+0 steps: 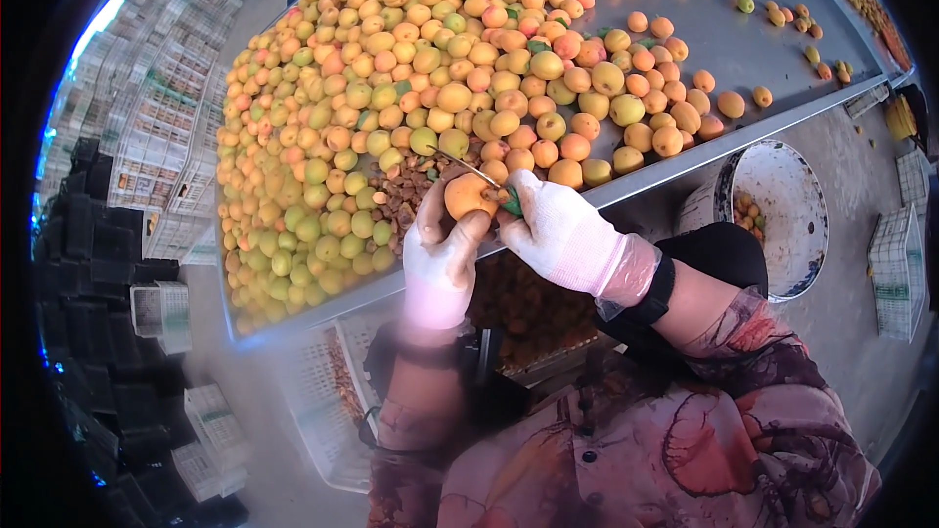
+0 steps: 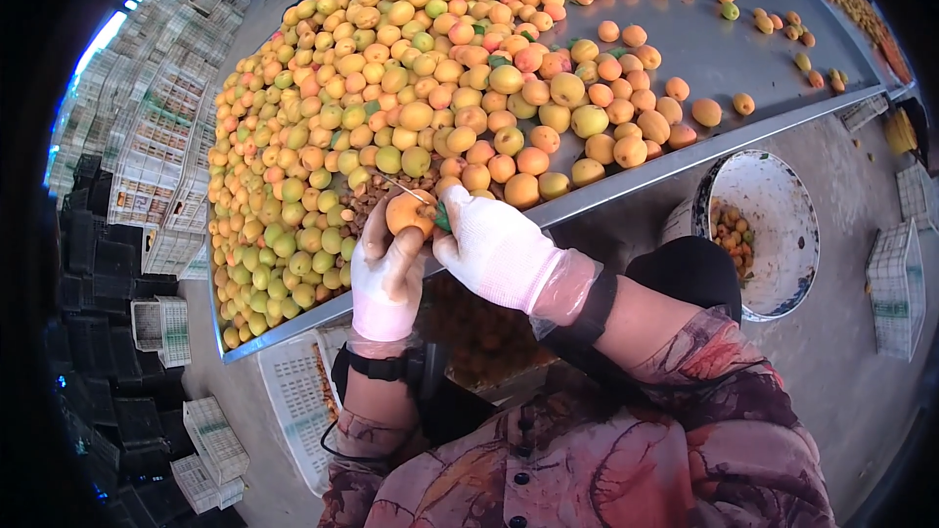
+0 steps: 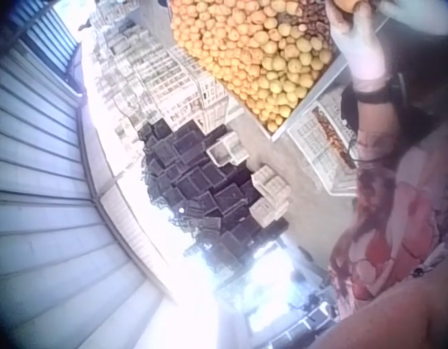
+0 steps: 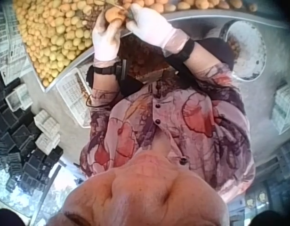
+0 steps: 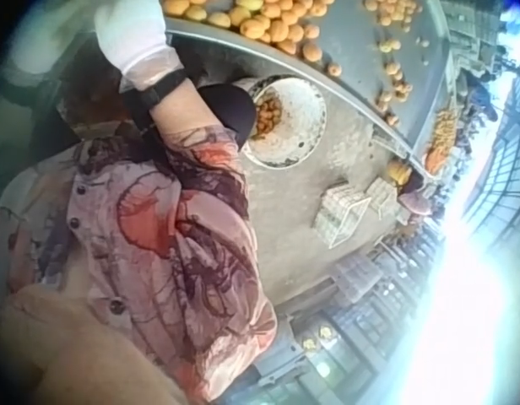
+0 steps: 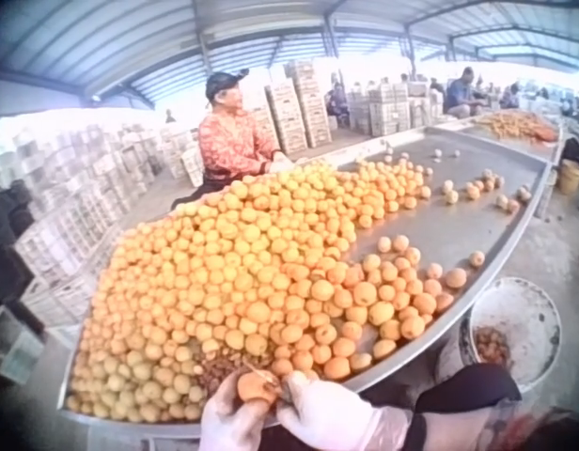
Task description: The person opens a plastic bag and places it in a crate, then uses a tool to cut apricots open one by one. They remove the pits, dropping them onto the table and placing the fruit into a container.
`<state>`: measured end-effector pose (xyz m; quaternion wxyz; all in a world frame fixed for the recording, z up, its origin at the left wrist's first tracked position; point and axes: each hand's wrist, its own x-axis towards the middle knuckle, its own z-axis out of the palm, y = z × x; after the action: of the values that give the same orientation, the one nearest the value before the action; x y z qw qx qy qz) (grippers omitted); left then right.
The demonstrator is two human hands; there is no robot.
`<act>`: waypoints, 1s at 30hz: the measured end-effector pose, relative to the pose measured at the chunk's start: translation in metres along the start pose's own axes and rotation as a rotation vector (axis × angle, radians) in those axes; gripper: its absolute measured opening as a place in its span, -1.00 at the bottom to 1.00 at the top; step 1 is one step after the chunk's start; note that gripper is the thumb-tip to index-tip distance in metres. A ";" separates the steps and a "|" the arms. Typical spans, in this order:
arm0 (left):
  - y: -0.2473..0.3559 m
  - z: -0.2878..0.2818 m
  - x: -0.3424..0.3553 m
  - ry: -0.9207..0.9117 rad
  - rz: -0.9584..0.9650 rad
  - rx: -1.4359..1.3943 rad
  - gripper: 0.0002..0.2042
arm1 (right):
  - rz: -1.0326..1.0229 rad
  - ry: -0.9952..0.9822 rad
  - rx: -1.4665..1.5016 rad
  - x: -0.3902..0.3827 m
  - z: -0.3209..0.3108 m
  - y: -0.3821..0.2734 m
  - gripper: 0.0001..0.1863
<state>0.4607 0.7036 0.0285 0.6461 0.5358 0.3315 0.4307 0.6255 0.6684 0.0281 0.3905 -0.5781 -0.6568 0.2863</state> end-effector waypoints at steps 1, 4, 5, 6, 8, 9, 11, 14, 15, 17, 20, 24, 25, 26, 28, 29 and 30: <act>0.002 0.001 0.000 0.010 -0.011 0.010 -0.43 | 0.043 -0.031 0.014 0.000 0.000 -0.001 -0.73; 0.004 0.002 -0.002 0.023 0.037 0.104 -0.48 | 0.051 -0.021 -0.005 -0.001 0.007 0.001 -0.73; 0.007 0.004 -0.002 0.023 0.037 0.104 -0.48 | 0.051 -0.021 -0.004 -0.001 0.009 0.002 -0.73; 0.013 0.006 -0.003 0.031 0.035 0.127 -0.50 | 0.069 -0.024 -0.008 0.000 0.011 0.002 -0.72; 0.016 0.009 -0.004 0.039 0.033 0.148 -0.51 | 0.086 -0.028 -0.012 0.002 0.014 0.003 -0.72; 0.016 0.011 -0.005 0.059 0.028 0.148 -0.51 | 0.125 -0.051 -0.016 0.004 0.015 0.002 -0.72; 0.018 0.012 -0.005 0.080 0.024 0.149 -0.52 | 0.161 -0.073 -0.018 0.007 0.015 0.003 -0.73; 0.020 0.011 -0.004 0.097 0.062 0.231 -0.53 | 0.120 -0.080 0.090 0.009 0.017 0.012 -0.73; 0.017 0.008 -0.002 0.085 0.062 0.223 -0.53 | 0.074 -0.086 0.250 0.010 0.021 0.019 -0.76; 0.010 -0.005 -0.001 0.081 0.062 0.219 -0.54 | 0.025 -0.101 0.414 0.013 0.013 0.012 -0.79; 0.004 -0.015 -0.002 0.026 0.101 0.198 -0.47 | 0.608 -0.564 0.984 0.014 -0.019 -0.007 -0.84; 0.001 -0.012 0.005 0.009 0.096 -0.357 -0.42 | 0.521 -0.594 1.085 0.013 -0.012 -0.002 -0.81; 0.000 -0.012 0.007 0.053 0.084 -0.384 -0.41 | 0.218 -0.313 0.823 0.010 0.001 0.000 -0.80; 0.000 -0.013 0.008 0.096 0.071 -0.410 -0.41 | -0.077 -0.037 0.546 0.009 0.008 0.002 -0.79; 0.001 -0.010 0.009 0.118 0.061 -0.440 -0.43 | -0.016 -0.092 0.398 0.007 0.008 0.003 -0.76; 0.002 -0.009 0.008 0.111 0.053 -0.423 -0.45 | -0.009 -0.111 0.251 0.006 0.007 0.000 -0.74; 0.003 -0.008 0.007 0.104 0.045 -0.406 -0.46 | -0.002 -0.129 0.103 0.006 0.007 -0.004 -0.73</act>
<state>0.4562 0.7135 0.0302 0.7132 0.3787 0.2587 0.5301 0.6178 0.6740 0.0285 0.3770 -0.5371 -0.6653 0.3560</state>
